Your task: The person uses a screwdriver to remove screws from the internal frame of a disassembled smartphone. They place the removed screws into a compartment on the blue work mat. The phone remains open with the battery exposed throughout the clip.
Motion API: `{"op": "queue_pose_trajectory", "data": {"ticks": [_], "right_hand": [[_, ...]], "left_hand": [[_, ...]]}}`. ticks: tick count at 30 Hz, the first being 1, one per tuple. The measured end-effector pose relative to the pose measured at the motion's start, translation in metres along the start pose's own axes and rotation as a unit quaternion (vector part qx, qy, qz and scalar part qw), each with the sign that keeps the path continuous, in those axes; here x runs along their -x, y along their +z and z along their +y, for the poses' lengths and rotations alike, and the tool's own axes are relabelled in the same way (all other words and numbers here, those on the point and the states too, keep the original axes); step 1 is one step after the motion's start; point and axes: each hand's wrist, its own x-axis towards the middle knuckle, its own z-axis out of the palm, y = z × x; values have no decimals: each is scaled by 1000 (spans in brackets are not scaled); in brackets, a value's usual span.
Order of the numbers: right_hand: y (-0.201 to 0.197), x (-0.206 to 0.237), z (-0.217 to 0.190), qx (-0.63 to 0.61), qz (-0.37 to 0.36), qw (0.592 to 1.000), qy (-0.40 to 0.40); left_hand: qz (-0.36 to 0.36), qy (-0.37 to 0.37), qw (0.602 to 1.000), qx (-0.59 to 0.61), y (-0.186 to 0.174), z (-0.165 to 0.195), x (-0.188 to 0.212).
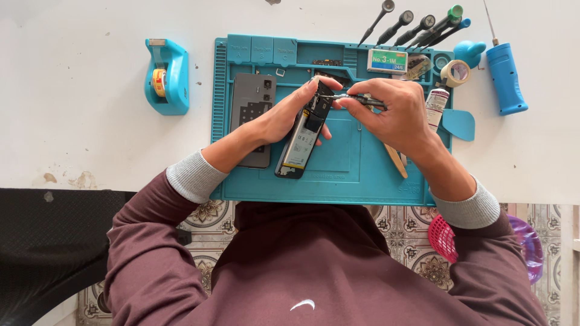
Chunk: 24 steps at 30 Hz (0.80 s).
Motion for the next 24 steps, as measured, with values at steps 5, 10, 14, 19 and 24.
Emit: {"op": "queue_pose_trajectory", "data": {"ticks": [5,10,14,19,24], "right_hand": [[1,0,-4,7,-13,1000,9],[-1,1,-7,1,-25,1000,9],[-3,3,-5,59,-41,996,51],[-5,1,-3,55,-50,995,60],[-5,0,-9,35,-56,997,36]], "left_hand": [[14,-30,999,-23,-1,3,1],[21,-35,999,-22,1,4,0],[13,-15,999,-29,1,2,-1],[7,-11,1000,-15,0,0,-3],[19,-18,1000,-15,-1,0,-2]]}}
